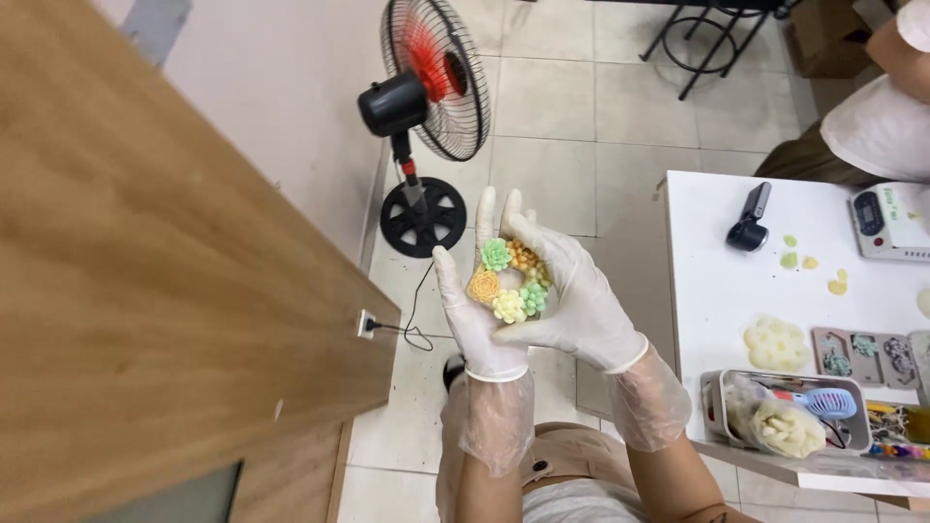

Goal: The person picks up decorative flower-shaped candles from a wooden work table, carries them across the room, and places them onto the glass shelves of a display cabinet. They also hold and turn a pink wick candle and a wreath-shaped candle while moving between the table and the display case.

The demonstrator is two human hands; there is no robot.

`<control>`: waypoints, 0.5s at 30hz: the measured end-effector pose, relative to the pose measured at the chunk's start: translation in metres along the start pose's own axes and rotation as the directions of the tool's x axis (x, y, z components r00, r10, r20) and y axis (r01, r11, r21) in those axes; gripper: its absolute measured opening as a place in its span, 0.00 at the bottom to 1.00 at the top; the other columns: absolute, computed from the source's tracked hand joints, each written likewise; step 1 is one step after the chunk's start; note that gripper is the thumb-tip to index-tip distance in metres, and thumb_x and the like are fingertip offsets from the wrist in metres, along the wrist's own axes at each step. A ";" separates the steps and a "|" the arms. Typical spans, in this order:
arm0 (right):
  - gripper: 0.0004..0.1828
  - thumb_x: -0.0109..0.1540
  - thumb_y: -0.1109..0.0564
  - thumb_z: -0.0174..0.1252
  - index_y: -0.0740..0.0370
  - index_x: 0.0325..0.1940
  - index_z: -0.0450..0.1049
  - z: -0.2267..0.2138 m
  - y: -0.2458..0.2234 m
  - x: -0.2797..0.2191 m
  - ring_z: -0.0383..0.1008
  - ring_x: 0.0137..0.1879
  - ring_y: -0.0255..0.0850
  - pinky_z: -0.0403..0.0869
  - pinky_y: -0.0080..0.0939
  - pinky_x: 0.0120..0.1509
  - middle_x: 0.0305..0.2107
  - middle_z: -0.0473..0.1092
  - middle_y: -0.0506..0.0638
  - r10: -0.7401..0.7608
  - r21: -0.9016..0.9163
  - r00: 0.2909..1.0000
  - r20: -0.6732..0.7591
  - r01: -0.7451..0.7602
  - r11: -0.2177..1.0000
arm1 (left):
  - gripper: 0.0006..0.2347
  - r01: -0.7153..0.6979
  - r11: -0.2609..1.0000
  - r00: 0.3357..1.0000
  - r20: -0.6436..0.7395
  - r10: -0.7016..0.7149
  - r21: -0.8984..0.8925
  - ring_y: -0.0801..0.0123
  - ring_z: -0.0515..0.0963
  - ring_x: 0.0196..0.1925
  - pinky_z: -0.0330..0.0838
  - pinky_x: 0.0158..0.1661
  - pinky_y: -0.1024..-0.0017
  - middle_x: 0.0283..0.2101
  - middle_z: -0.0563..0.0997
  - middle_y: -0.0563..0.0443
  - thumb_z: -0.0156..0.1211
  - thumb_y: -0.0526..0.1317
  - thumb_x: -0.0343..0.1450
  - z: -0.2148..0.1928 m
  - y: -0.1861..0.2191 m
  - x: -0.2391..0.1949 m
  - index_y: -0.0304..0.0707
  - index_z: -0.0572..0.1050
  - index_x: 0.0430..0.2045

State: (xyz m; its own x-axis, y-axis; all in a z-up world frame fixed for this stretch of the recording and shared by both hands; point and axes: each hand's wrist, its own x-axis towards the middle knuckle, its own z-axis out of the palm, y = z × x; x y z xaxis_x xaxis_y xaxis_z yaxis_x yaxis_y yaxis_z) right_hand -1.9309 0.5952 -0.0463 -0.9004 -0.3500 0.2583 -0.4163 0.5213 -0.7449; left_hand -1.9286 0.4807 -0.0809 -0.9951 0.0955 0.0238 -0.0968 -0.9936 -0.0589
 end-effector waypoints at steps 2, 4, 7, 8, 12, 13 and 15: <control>0.66 0.38 0.50 0.82 0.55 0.77 0.57 -0.005 0.024 0.025 0.66 0.70 0.50 0.64 0.49 0.74 0.64 0.67 0.54 0.049 -0.021 0.997 -0.054 -0.050 0.999 | 0.36 0.063 0.997 0.997 0.040 -0.062 -0.033 0.59 0.63 0.73 0.54 0.73 0.59 0.74 0.63 0.45 0.44 0.63 0.77 -0.017 -0.006 0.040 0.40 0.52 0.77; 0.66 0.39 0.51 0.82 0.56 0.77 0.57 -0.007 0.044 0.051 0.68 0.68 0.50 0.65 0.49 0.73 0.62 0.69 0.53 0.100 -0.033 0.988 -0.121 -0.105 0.994 | 0.36 0.137 0.989 0.988 0.080 -0.132 -0.059 0.58 0.62 0.73 0.53 0.73 0.59 0.74 0.62 0.43 0.44 0.63 0.79 -0.028 -0.005 0.081 0.39 0.52 0.77; 0.65 0.40 0.51 0.82 0.57 0.77 0.56 -0.018 0.067 0.094 0.69 0.66 0.50 0.67 0.49 0.72 0.61 0.70 0.53 0.111 -0.103 0.967 -0.231 -0.138 0.985 | 0.34 0.253 0.967 0.963 0.101 -0.248 -0.039 0.57 0.62 0.73 0.54 0.74 0.59 0.73 0.63 0.43 0.43 0.62 0.80 -0.025 -0.007 0.149 0.39 0.53 0.78; 0.65 0.40 0.52 0.82 0.57 0.77 0.56 -0.024 0.072 0.109 0.69 0.66 0.50 0.67 0.49 0.71 0.60 0.70 0.53 0.129 -0.140 0.954 -0.272 -0.172 0.975 | 0.34 0.297 0.955 0.953 0.073 -0.296 -0.013 0.58 0.63 0.73 0.55 0.73 0.59 0.74 0.63 0.44 0.42 0.61 0.79 -0.020 -0.010 0.171 0.39 0.53 0.77; 0.63 0.42 0.53 0.81 0.58 0.77 0.56 -0.047 0.098 0.159 0.69 0.67 0.49 0.68 0.46 0.72 0.62 0.69 0.54 0.138 -0.172 0.888 -0.438 -0.234 0.957 | 0.31 0.481 0.876 0.876 0.052 -0.479 -0.025 0.58 0.62 0.74 0.54 0.74 0.59 0.74 0.64 0.44 0.39 0.58 0.80 -0.017 -0.012 0.249 0.40 0.54 0.77; 0.63 0.42 0.53 0.81 0.58 0.77 0.56 -0.051 0.109 0.171 0.69 0.67 0.49 0.68 0.46 0.72 0.62 0.69 0.54 0.148 -0.175 0.873 -0.465 -0.255 0.951 | 0.31 0.511 0.859 0.859 0.055 -0.509 -0.023 0.58 0.62 0.74 0.54 0.74 0.59 0.74 0.64 0.44 0.39 0.58 0.80 -0.019 -0.012 0.266 0.40 0.54 0.77; 0.62 0.44 0.53 0.81 0.60 0.78 0.56 -0.057 0.130 0.183 0.69 0.68 0.49 0.68 0.46 0.74 0.63 0.68 0.54 0.129 -0.205 0.813 -0.568 -0.292 0.934 | 0.30 0.612 0.785 0.786 0.034 -0.617 0.101 0.54 0.60 0.74 0.52 0.74 0.56 0.73 0.61 0.41 0.39 0.57 0.80 -0.028 -0.015 0.288 0.40 0.53 0.76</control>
State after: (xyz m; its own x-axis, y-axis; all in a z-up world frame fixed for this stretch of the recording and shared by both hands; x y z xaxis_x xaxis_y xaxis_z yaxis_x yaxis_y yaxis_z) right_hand -2.1569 0.6426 -0.0607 -0.8570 0.2250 0.4635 -0.1521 0.7490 -0.6448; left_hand -2.2145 0.5246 -0.1008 -0.7220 0.6862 0.0888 -0.6828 -0.7273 0.0689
